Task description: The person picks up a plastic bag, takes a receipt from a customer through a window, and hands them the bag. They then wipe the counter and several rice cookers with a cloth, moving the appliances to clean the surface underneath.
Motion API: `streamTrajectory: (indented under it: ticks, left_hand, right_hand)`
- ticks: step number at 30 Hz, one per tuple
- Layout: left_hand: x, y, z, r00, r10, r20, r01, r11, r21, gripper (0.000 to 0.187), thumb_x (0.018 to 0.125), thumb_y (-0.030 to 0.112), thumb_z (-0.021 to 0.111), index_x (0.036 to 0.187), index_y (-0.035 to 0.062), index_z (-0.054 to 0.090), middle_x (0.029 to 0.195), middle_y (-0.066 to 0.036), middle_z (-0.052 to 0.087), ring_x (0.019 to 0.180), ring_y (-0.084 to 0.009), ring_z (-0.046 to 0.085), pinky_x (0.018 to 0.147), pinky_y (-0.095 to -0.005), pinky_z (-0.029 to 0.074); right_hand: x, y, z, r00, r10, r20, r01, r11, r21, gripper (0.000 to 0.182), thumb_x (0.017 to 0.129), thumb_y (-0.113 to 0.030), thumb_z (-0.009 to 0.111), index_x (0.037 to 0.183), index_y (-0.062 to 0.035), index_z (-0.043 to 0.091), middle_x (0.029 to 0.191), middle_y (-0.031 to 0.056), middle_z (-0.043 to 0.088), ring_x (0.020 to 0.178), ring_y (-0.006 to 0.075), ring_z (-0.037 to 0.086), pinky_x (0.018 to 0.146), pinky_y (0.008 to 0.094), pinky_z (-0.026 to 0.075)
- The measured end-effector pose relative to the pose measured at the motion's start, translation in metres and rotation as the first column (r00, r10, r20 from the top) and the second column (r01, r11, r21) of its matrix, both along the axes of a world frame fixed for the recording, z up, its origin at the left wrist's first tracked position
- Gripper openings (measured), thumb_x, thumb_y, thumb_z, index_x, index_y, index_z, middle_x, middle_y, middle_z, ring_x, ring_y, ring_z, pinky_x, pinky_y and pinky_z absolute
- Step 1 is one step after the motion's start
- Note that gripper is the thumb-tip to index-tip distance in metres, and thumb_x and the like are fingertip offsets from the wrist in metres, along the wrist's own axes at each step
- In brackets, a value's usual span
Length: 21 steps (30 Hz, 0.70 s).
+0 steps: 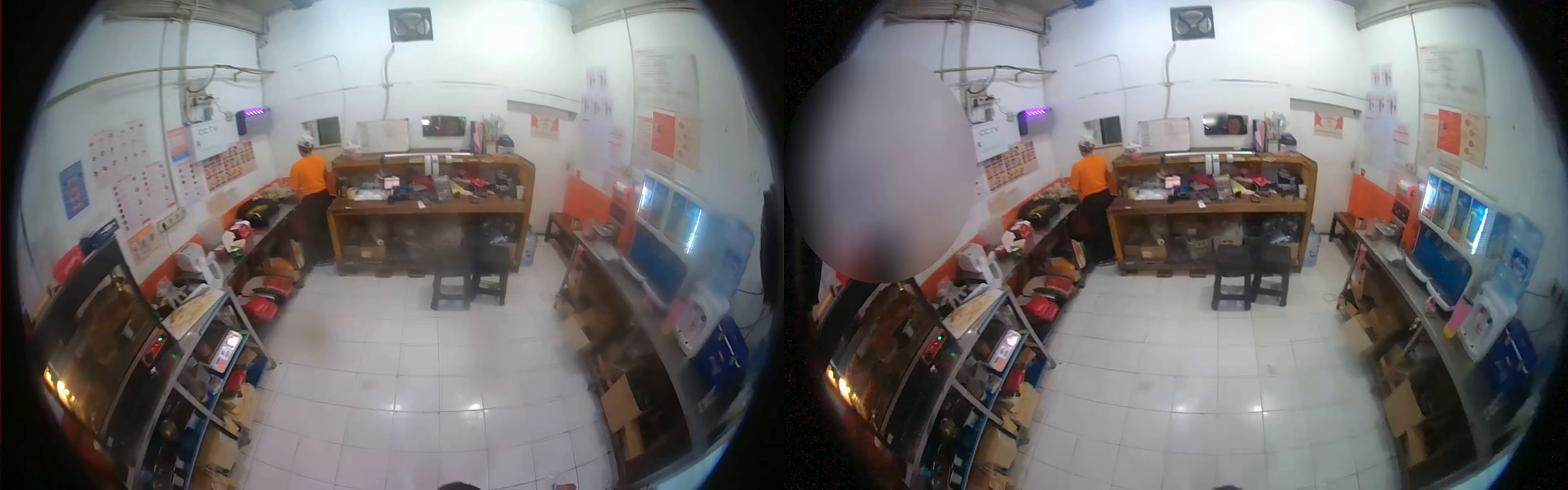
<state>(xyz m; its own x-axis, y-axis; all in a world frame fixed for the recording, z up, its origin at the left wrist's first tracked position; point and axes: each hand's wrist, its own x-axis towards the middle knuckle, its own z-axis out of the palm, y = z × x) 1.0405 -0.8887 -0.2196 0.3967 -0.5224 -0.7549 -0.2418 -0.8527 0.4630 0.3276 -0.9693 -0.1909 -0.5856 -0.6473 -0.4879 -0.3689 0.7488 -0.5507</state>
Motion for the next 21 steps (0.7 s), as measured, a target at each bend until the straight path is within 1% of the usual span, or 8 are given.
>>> streamTrajectory:
  ticks: [2, 4, 6, 11, 14, 16, 19, 21]
  left_hand:
    - [0.049, -0.078, -0.026, 0.88, -0.392, 0.27, 0.399, 0.917, 0.032, 0.037, 0.093, 0.028, 0.054, 0.117, 0.0026, 0.065, 0.127, -0.016, 0.063, 0.12, -0.0308, 0.057, 0.101, -0.0456, 0.046]
    - [0.087, -0.173, -0.038, 0.683, -0.527, 0.506, 0.593, 0.804, 0.036, 0.037, 0.093, 0.029, 0.054, 0.114, 0.0018, 0.068, 0.126, -0.016, 0.064, 0.119, -0.0311, 0.058, 0.101, -0.0458, 0.047]
    - [0.094, -0.259, -0.012, 0.931, -0.012, 0.364, 0.141, 0.934, -0.328, 0.041, 0.086, 0.029, 0.062, 0.117, 0.0035, 0.067, 0.12, -0.018, 0.066, 0.114, -0.0301, 0.061, 0.097, -0.0441, 0.049]
    - [0.075, -0.439, -0.017, 0.973, 0.049, 0.226, 0.055, 0.9, -0.433, 0.037, 0.082, 0.02, 0.069, 0.115, 0.0034, 0.066, 0.107, -0.012, 0.07, 0.089, -0.0253, 0.069, 0.077, -0.0393, 0.055]
    - [0.033, -0.501, -0.026, 0.989, 0.091, -0.119, -0.127, 0.93, -0.345, 0.041, 0.087, 0.017, 0.069, 0.124, 0.0034, 0.059, 0.104, -0.01, 0.07, 0.077, -0.0233, 0.07, 0.068, -0.0364, 0.054]
    - [0.007, -0.536, -0.029, 0.93, 0.068, -0.362, -0.171, 0.949, -0.263, 0.053, 0.088, 0.019, 0.072, 0.134, 0.0048, 0.051, 0.113, -0.009, 0.068, 0.091, -0.0236, 0.068, 0.078, -0.0374, 0.055]
    - [-0.017, -0.571, -0.011, 0.909, -0.18, -0.376, 0.049, 0.942, -0.332, 0.077, 0.088, 0.047, 0.066, 0.148, 0.0105, 0.037, 0.138, -0.013, 0.056, 0.118, -0.0282, 0.059, 0.092, -0.0462, 0.048]
    - [-0.016, -0.607, 0.001, 0.887, -0.078, -0.455, -0.087, 0.94, -0.329, 0.069, 0.092, 0.045, 0.06, 0.148, 0.0105, 0.039, 0.136, -0.012, 0.057, 0.117, -0.0287, 0.06, 0.091, -0.0449, 0.049]
  right_hand:
    - [0.017, -0.031, 0.004, 0.999, -0.038, 0.029, 0.038, 0.999, -0.013, 0.021, 0.082, -0.007, 0.066, 0.1, 0.0033, 0.06, 0.089, 0.0138, 0.064, 0.071, 0.0258, 0.065, 0.06, 0.0403, 0.055]
    - [0.031, -0.075, -0.002, 0.995, -0.071, 0.066, 0.074, 0.996, -0.042, 0.022, 0.082, -0.007, 0.066, 0.101, 0.0038, 0.061, 0.089, 0.0137, 0.065, 0.071, 0.0254, 0.065, 0.06, 0.04, 0.055]
    - [0.04, -0.131, -0.02, 0.989, -0.101, 0.108, 0.109, 0.992, -0.065, 0.023, 0.082, -0.007, 0.066, 0.101, 0.0044, 0.062, 0.09, 0.0135, 0.065, 0.071, 0.025, 0.065, 0.061, 0.0397, 0.055]
    - [0.051, -0.335, -0.1, 0.953, -0.058, 0.299, 0.132, 0.963, -0.235, 0.024, 0.082, -0.008, 0.066, 0.102, 0.0057, 0.064, 0.091, 0.0131, 0.066, 0.07, 0.0239, 0.064, 0.062, 0.0389, 0.055]
    - [0.138, -0.457, -0.014, 0.874, 0.167, 0.455, -0.002, 0.94, -0.341, 0.029, 0.082, -0.012, 0.069, 0.106, 0.0053, 0.068, 0.091, 0.0107, 0.069, 0.075, 0.0196, 0.065, 0.066, 0.0331, 0.053]
    - [0.195, -0.539, 0.029, 0.821, 0.326, 0.469, -0.141, 0.911, -0.387, 0.028, 0.085, -0.013, 0.067, 0.108, 0.0024, 0.069, 0.09, 0.0089, 0.069, 0.077, 0.0165, 0.064, 0.068, 0.0317, 0.053]
    - [0.287, -0.635, 0.096, 0.535, 0.522, 0.664, -0.246, 0.848, -0.469, 0.025, 0.087, -0.008, 0.061, 0.11, -0.0005, 0.068, 0.088, 0.0082, 0.068, 0.068, 0.0163, 0.065, 0.058, 0.0295, 0.053]
    - [0.344, -0.696, 0.141, 0.402, 0.599, 0.693, -0.344, 0.8, -0.492, 0.028, 0.085, -0.005, 0.059, 0.111, 0.0014, 0.066, 0.089, 0.0081, 0.066, 0.074, 0.017, 0.063, 0.065, 0.0308, 0.053]
